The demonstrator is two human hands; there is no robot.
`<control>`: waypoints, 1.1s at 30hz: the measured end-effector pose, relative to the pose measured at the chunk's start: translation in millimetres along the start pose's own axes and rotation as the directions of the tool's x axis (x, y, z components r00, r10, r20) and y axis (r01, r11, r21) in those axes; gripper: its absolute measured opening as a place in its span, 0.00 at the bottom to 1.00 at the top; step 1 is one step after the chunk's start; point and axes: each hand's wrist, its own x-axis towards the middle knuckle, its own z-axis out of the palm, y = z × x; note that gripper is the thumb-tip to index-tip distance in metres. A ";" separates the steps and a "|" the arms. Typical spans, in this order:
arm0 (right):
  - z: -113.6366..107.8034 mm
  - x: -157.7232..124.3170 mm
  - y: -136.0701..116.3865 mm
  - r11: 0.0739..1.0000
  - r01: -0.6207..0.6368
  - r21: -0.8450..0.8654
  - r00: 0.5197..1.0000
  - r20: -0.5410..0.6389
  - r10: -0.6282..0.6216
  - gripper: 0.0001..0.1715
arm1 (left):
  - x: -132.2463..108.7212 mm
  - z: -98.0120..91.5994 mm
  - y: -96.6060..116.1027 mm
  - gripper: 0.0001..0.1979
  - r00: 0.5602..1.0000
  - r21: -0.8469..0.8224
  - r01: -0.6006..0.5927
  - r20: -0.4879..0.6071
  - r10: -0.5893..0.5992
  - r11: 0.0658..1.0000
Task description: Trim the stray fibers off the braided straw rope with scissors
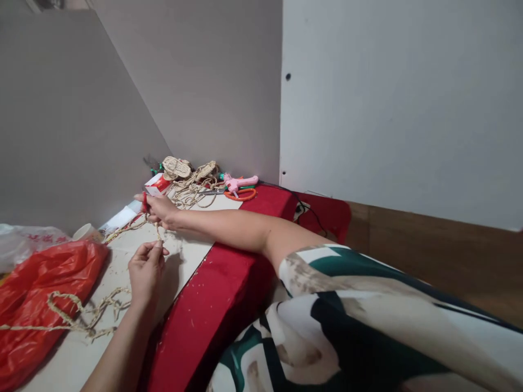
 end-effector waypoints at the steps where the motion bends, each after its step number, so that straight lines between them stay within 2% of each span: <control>1: 5.3 4.1 0.9 1.000 0.022 0.003 0.999 -0.023 -0.022 0.24 | 1.9 -1.4 0.2 0.17 1.000 -0.013 -0.013 -0.022 0.013 1.000; 4: 10.1 11.1 14.2 0.998 0.064 0.006 0.995 -0.077 -0.063 0.24 | 5.4 -4.5 -3.0 0.18 0.998 -0.034 -0.006 -0.060 0.004 0.999; 7: 2.9 12.9 30.6 0.996 0.087 0.019 0.991 -0.105 -0.084 0.23 | 8.0 -2.8 -9.2 0.18 0.998 -0.042 0.031 -0.055 -0.033 0.999; 10: -5.1 13.3 36.2 0.992 0.116 0.052 0.988 -0.112 -0.110 0.23 | 10.7 2.6 -12.3 0.18 0.998 -0.044 0.052 -0.043 -0.054 0.998; 13: -7.1 12.0 32.3 0.985 0.137 0.106 0.986 -0.108 -0.126 0.22 | 12.5 6.6 -11.2 0.18 0.997 -0.041 0.067 -0.041 -0.068 0.997; 18: -1.9 2.0 26.1 0.979 0.076 0.190 0.997 -0.019 -0.073 0.23 | 13.4 7.5 -8.3 0.15 0.996 -0.022 0.082 -0.034 -0.082 0.996; 21: 2.1 -5.7 22.7 0.968 0.068 0.240 0.998 -0.007 -0.068 0.25 | 14.4 7.6 -7.8 0.14 0.996 -0.003 0.091 -0.026 -0.091 0.996; 26: 7.2 -12.9 13.1 0.948 0.119 0.295 0.993 -0.047 -0.110 0.24 | 16.9 7.7 -5.6 0.15 0.997 0.011 0.069 -0.025 -0.069 0.998; 33: 0.8 -2.1 8.5 0.916 0.225 0.331 0.966 -0.197 -0.167 0.23 | 17.6 10.8 -4.8 0.17 0.999 0.039 0.027 0.035 -0.028 0.999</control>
